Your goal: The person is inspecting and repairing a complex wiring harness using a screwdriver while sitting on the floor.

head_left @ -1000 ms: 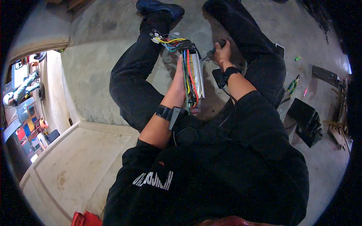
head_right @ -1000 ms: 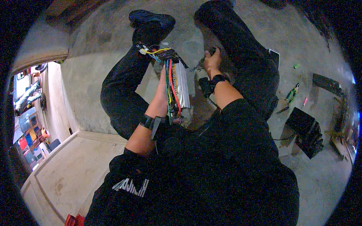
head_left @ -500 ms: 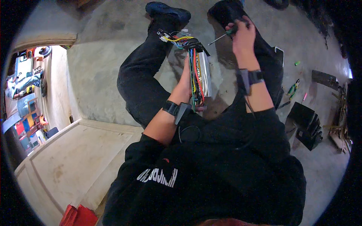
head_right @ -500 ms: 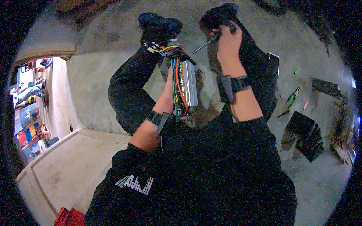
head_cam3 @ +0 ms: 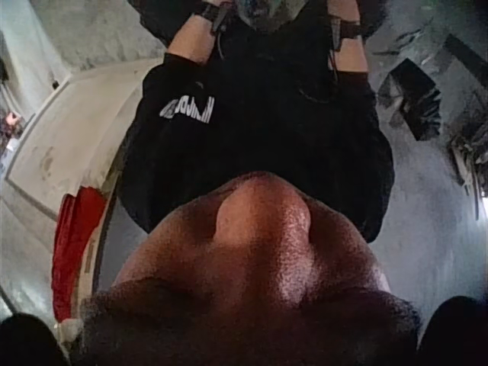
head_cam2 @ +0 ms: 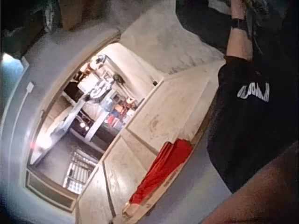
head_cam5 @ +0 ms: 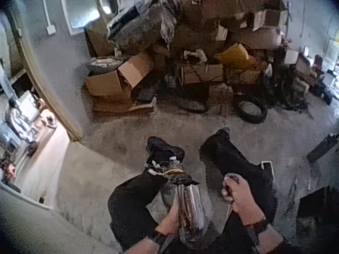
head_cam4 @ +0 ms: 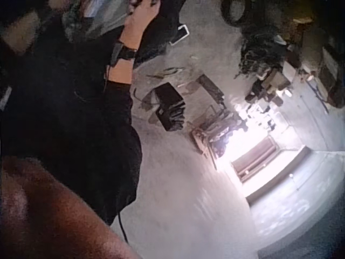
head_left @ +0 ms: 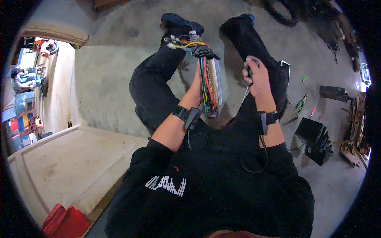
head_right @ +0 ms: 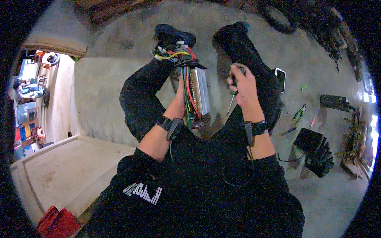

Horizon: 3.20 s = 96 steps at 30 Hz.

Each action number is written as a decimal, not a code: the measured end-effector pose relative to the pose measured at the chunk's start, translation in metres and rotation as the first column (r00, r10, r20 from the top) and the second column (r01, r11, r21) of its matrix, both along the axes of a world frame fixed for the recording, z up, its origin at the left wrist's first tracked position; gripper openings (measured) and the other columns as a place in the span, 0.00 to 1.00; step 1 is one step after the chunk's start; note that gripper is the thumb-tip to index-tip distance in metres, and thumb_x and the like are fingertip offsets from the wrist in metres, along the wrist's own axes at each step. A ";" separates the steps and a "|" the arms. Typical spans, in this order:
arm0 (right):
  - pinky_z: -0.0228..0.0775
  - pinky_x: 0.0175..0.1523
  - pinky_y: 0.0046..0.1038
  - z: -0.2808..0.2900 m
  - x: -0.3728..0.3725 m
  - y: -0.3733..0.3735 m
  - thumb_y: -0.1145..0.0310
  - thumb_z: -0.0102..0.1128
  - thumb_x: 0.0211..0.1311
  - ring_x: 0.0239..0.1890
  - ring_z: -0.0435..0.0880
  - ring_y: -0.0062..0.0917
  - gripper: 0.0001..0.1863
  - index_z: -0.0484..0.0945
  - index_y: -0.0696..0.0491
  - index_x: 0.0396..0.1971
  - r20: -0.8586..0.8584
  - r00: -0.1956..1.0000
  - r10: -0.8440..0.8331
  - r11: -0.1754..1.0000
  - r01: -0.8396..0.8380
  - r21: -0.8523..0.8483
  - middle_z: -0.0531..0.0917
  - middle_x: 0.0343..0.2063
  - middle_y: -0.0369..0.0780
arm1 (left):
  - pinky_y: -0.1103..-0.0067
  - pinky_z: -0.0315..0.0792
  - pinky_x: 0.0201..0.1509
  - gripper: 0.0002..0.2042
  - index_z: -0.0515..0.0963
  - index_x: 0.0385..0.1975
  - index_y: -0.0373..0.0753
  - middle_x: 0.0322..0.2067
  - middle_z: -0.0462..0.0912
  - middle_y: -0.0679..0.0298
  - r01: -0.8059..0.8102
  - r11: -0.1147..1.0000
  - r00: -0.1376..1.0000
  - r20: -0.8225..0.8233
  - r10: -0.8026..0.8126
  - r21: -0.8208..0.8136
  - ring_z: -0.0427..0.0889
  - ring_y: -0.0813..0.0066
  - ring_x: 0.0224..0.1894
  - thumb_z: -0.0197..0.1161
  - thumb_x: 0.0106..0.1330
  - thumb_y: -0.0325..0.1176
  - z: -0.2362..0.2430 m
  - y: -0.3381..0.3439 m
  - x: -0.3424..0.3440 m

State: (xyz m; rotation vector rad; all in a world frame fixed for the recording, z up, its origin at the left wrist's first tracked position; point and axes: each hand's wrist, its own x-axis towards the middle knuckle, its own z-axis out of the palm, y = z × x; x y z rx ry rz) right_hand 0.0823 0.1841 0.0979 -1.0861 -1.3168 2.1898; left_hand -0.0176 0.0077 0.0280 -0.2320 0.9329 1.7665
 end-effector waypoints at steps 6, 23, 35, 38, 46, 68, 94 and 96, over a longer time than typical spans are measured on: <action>0.68 0.25 0.20 0.024 0.001 -0.033 0.66 0.66 0.61 0.21 0.79 0.16 0.12 0.79 0.58 0.38 0.174 0.942 0.288 0.821 -0.336 0.461 0.83 0.25 0.37 | 0.68 0.77 0.48 0.37 0.73 0.55 0.48 0.41 0.78 0.65 -0.116 0.993 0.992 -0.040 0.116 0.024 0.80 0.69 0.41 0.42 0.64 0.75 -0.006 -0.007 -0.005; 0.58 0.22 0.22 -0.044 -0.004 0.015 0.66 0.62 0.64 0.22 0.74 0.20 0.08 0.75 0.54 0.36 -0.035 0.999 -0.031 0.990 0.025 -0.140 0.74 0.23 0.34 | 0.63 0.73 0.58 0.40 0.70 0.62 0.47 0.52 0.77 0.62 -0.272 0.958 0.951 -0.178 0.253 -0.089 0.76 0.63 0.54 0.44 0.63 0.74 0.013 -0.013 -0.020; 0.73 0.54 0.35 0.070 -0.026 -0.073 0.58 0.66 0.58 0.48 0.81 0.39 0.25 0.75 0.54 0.53 0.248 0.911 0.330 0.286 -0.347 0.893 0.82 0.45 0.45 | 0.68 0.71 0.58 0.32 0.68 0.62 0.45 0.52 0.78 0.63 -0.163 0.982 0.984 -0.060 0.169 0.098 0.77 0.68 0.52 0.42 0.72 0.65 -0.035 -0.010 -0.013; 0.71 0.56 0.37 0.081 -0.047 -0.062 0.54 0.67 0.57 0.53 0.77 0.41 0.29 0.74 0.52 0.55 0.411 0.868 0.278 0.073 -0.446 0.892 0.80 0.50 0.46 | 0.70 0.70 0.55 0.31 0.66 0.62 0.43 0.51 0.77 0.63 -0.139 0.985 0.954 -0.254 0.161 0.103 0.78 0.71 0.48 0.50 0.70 0.62 -0.027 -0.010 -0.009; 0.70 0.58 0.38 0.086 -0.092 -0.035 0.50 0.71 0.52 0.50 0.80 0.46 0.41 0.67 0.56 0.63 0.790 0.469 0.395 -0.155 -0.814 0.560 0.81 0.48 0.52 | 0.73 0.70 0.56 0.40 0.56 0.64 0.35 0.51 0.75 0.52 -0.219 0.965 0.755 -0.651 0.075 -0.144 0.76 0.66 0.52 0.65 0.63 0.57 -0.029 -0.019 0.006; 0.65 0.33 0.34 0.062 -0.017 -0.031 0.68 0.73 0.44 0.28 0.73 0.40 0.19 0.77 0.57 0.36 0.182 0.833 0.522 -0.182 -0.100 0.978 0.76 0.25 0.43 | 0.62 0.59 0.67 0.40 0.64 0.65 0.40 0.64 0.62 0.48 -0.189 0.976 0.193 -0.978 -0.075 -0.112 0.64 0.49 0.64 0.71 0.56 0.52 -0.026 -0.009 0.016; 0.63 0.32 0.23 0.023 0.051 -0.073 0.67 0.67 0.42 0.29 0.68 0.20 0.21 0.84 0.41 0.42 0.244 0.611 0.753 -0.394 0.121 0.911 0.80 0.36 0.24 | 0.57 0.62 0.68 0.43 0.64 0.66 0.42 0.60 0.73 0.58 -0.097 0.974 0.960 0.279 0.037 0.204 0.71 0.59 0.63 0.30 0.66 0.73 0.004 -0.013 -0.003; 0.64 0.33 0.23 0.025 0.048 -0.074 0.67 0.65 0.44 0.31 0.69 0.18 0.20 0.83 0.41 0.43 0.257 0.596 0.761 -0.399 0.118 0.909 0.79 0.37 0.24 | 0.56 0.64 0.66 0.40 0.64 0.65 0.44 0.58 0.73 0.58 -0.126 0.957 0.961 0.273 0.052 0.261 0.72 0.59 0.61 0.35 0.67 0.72 0.003 -0.013 -0.002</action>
